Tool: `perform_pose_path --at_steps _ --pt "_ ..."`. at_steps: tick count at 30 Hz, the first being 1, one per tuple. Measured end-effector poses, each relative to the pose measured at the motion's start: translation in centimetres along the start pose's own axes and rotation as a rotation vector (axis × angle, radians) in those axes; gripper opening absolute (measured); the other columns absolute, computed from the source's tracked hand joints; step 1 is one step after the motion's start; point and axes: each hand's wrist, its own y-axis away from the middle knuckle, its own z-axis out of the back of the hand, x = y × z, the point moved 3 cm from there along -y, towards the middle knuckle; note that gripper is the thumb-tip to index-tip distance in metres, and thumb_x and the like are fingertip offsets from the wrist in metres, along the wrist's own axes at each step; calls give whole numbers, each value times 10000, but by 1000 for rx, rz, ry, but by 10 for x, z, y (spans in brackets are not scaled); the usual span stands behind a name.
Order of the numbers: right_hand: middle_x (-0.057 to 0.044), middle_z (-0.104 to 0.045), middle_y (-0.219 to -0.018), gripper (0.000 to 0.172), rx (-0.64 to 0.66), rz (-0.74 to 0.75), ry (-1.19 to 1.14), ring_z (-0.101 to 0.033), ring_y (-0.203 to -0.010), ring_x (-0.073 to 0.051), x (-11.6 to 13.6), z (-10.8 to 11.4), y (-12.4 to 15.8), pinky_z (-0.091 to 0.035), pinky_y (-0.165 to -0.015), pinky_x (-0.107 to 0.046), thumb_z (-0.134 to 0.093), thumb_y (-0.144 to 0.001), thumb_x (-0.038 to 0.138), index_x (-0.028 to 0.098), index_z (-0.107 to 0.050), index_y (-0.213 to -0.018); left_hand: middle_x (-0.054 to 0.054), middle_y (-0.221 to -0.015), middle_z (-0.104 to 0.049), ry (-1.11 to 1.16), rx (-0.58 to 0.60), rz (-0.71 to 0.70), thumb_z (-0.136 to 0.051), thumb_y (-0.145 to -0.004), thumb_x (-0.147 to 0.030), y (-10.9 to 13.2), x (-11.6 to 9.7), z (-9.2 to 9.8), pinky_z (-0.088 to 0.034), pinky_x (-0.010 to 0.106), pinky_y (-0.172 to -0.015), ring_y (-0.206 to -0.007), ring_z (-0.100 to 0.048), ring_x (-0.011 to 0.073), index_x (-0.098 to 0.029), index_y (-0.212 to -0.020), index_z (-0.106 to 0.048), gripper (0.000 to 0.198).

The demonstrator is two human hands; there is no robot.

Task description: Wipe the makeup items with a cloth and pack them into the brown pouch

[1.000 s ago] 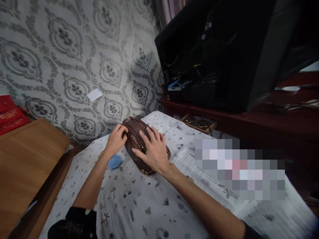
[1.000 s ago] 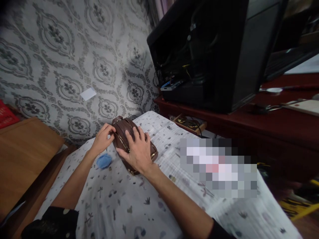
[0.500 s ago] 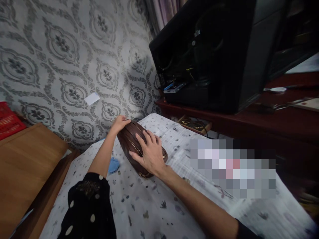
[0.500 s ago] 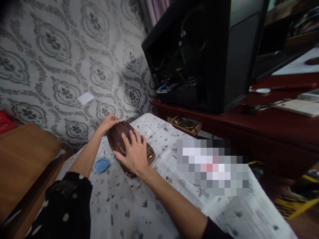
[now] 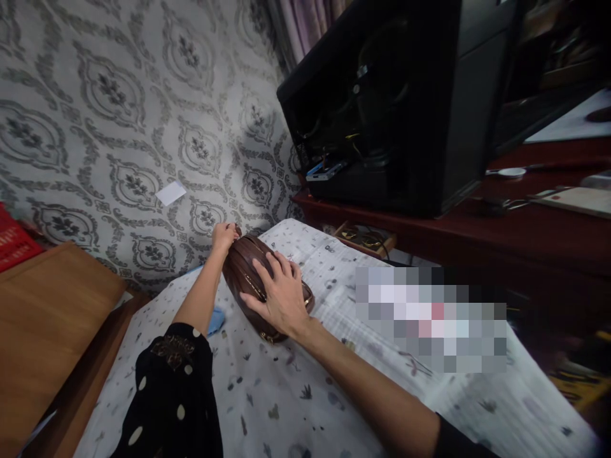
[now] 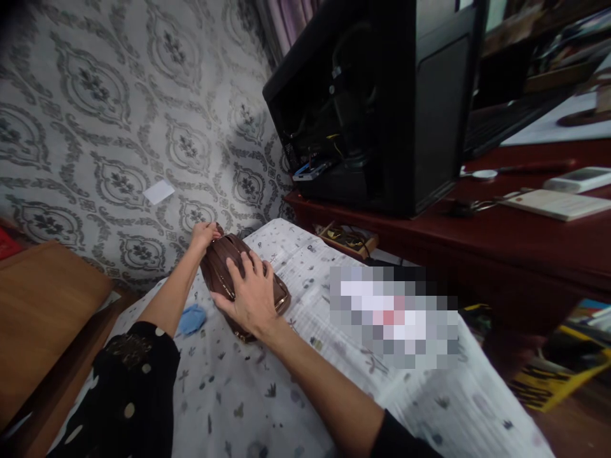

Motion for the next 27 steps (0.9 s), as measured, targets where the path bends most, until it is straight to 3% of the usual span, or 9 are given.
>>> perform_pose_path --at_steps 3,7,12,18,27 --pt "-219 -537 -1466 721 -8 0 3 -414 -1393 -384 0 0 0 -362 -1086 -568 -609 -880 654 171 -573 -1415 75 -672 -688 124 -19 19 -484 -943 -534 10 2 3 -541 311 -694 -702 -698 200 -166 -757 -632 438" --pt "-215 -543 -1460 718 -28 -2 15 -418 -1389 -377 -1 -3 1 -359 -1084 -555 -597 -885 664 176 -576 -1412 72 -673 -693 238 -8 7 -521 -881 -588 19 1 9 -526 300 -686 -712 -696 203 -183 -723 -596 441" --pt "-211 -535 -1469 703 -30 -1 17 -407 -1395 -372 -2 -4 1 -339 -1095 -547 -563 -912 654 178 -560 -1429 83 -787 -723 271 49 -26 -633 -769 -671 28 4 21 -508 298 -658 -758 -681 213 -173 -801 -642 500" --pt "-216 -528 -1472 709 -23 14 12 -398 -1403 -378 -3 -4 2 -337 -1096 -542 -531 -927 660 168 -552 -1438 62 -933 -713 210 -27 -108 -764 -673 -606 53 22 47 -513 326 -839 -905 -663 216 -177 -968 -647 534" --pt "-213 -531 -1466 681 -57 15 2 -408 -1405 -376 -5 -7 3 -359 -1088 -544 -520 -936 650 174 -567 -1421 13 -769 -683 4 -113 -196 -744 -743 -432 74 23 62 -456 327 -863 -812 -615 216 -210 -837 -680 250"
